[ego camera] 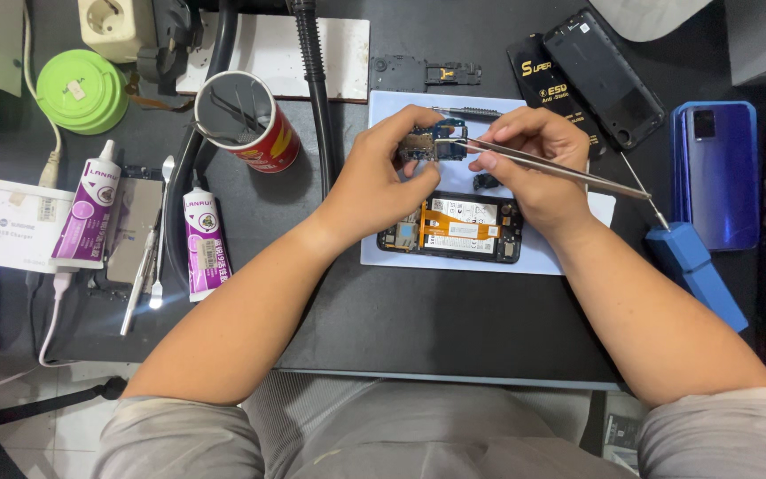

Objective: The person disassembles a smartphone, removes the motherboard, and uses a metal spudger to carefully pry and separate small components on the board. The person handles the motherboard and phone chassis throughout the clip.

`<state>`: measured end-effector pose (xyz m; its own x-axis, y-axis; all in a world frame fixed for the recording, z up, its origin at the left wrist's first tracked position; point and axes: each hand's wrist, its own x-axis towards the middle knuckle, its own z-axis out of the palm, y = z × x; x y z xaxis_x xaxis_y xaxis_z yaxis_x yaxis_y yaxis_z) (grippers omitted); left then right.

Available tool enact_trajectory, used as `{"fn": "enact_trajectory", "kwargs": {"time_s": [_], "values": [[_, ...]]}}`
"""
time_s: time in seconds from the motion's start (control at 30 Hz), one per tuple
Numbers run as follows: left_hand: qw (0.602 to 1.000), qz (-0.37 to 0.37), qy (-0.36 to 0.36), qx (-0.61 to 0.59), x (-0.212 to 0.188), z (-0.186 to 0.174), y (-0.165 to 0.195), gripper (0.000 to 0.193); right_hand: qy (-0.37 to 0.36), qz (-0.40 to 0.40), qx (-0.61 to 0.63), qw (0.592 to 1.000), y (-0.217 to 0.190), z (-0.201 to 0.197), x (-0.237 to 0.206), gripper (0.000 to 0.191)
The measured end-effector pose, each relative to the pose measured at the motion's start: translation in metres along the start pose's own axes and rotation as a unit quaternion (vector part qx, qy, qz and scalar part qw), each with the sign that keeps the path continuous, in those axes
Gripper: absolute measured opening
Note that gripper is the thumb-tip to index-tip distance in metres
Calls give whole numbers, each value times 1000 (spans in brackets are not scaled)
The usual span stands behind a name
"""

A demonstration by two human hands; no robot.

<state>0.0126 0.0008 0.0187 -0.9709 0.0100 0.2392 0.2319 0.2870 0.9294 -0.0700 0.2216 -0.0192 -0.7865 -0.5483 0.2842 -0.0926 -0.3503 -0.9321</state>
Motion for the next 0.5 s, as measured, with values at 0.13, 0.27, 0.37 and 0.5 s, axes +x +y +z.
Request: {"fn": "enact_trajectory", "kwargs": {"time_s": [0.13, 0.27, 0.37, 0.5], "values": [[1000, 5, 3, 1, 0, 1, 0, 34, -14, 1, -16, 1000, -1, 1, -1, 19], [1000, 6, 12, -1, 1, 3, -3, 30, -16, 2, -10, 1000, -2, 1, -1, 17], [1000, 12, 15, -3, 1, 4, -4, 29, -17, 2, -10, 1000, -2, 1, -1, 15], [1000, 14, 8, -4, 0, 4, -5, 27, -21, -1, -19, 1000, -3, 1, -1, 14]]}}
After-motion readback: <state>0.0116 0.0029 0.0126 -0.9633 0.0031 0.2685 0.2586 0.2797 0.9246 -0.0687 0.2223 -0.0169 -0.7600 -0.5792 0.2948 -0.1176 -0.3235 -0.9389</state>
